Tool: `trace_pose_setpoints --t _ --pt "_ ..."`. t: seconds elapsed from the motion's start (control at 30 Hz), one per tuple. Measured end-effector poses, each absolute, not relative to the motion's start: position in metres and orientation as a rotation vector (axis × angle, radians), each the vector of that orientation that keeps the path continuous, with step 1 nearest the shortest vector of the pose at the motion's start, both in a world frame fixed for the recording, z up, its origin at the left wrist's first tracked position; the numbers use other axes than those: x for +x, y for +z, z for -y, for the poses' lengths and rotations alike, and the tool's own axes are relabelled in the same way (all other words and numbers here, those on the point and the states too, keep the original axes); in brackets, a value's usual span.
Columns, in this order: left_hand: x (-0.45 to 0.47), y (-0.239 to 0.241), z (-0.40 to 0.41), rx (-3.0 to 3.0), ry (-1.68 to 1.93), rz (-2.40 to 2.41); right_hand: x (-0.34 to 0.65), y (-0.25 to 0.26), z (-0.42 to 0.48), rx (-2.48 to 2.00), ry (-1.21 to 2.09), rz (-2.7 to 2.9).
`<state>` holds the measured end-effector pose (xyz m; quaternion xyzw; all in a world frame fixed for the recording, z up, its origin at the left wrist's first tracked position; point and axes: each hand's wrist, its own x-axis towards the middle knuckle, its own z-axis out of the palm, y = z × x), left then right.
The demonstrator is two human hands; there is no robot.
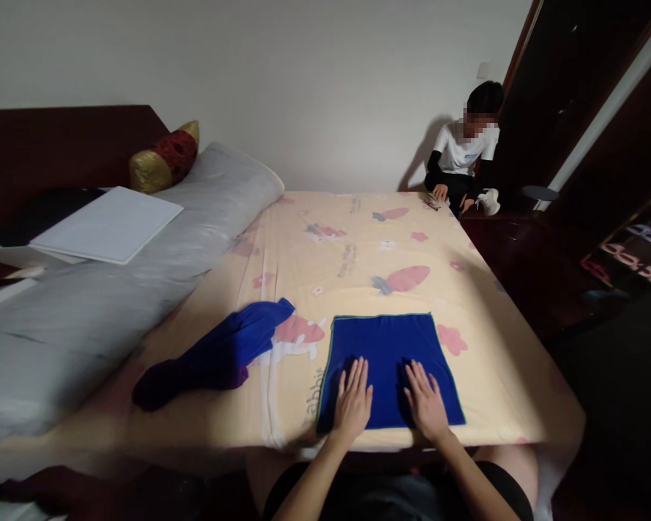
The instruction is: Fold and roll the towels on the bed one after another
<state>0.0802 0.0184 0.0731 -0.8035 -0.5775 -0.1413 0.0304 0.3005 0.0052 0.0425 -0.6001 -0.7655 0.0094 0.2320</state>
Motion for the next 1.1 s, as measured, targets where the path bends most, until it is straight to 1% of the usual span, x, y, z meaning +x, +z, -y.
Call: trace_pose_setpoints --t 0.1,0.17,0.37,0.47,0.6,0.73,0.83,0.93,1.1 --pt "0.104 0.065 -0.030 -2.563 -0.419 1.736 0.267 0.044 -0.023 -1.521 0.087 2.232" --pt "0.096 0.058 -0.036 -2.556 -0.397 1.768 0.272 0.040 -0.032 -1.537 0.091 2.228" --pt "0.008 0.060 -0.040 -2.307 -0.373 2.019 0.378 0.028 -0.029 -1.891 0.030 1.961" --pt "-0.002 0.069 -0.038 -2.218 -0.377 2.040 0.398 0.031 -0.023 -1.956 -0.017 1.914" --pt "0.043 0.077 -0.046 -2.265 -0.442 1.985 0.351 0.040 -0.031 -1.842 -0.004 2.022" --pt "0.098 0.074 -0.071 -2.538 -0.431 1.828 0.282 0.051 -0.062 -1.587 0.154 2.286" --pt "0.113 0.069 -0.099 -2.703 -0.407 1.738 0.260 0.059 -0.093 -1.477 0.245 2.398" --pt "0.097 0.066 -0.132 -2.711 -0.369 1.775 0.280 0.061 -0.125 -1.519 0.264 2.387" --pt "0.044 0.059 -0.171 -2.432 -0.366 2.070 0.361 0.051 -0.162 -1.878 0.219 2.116"
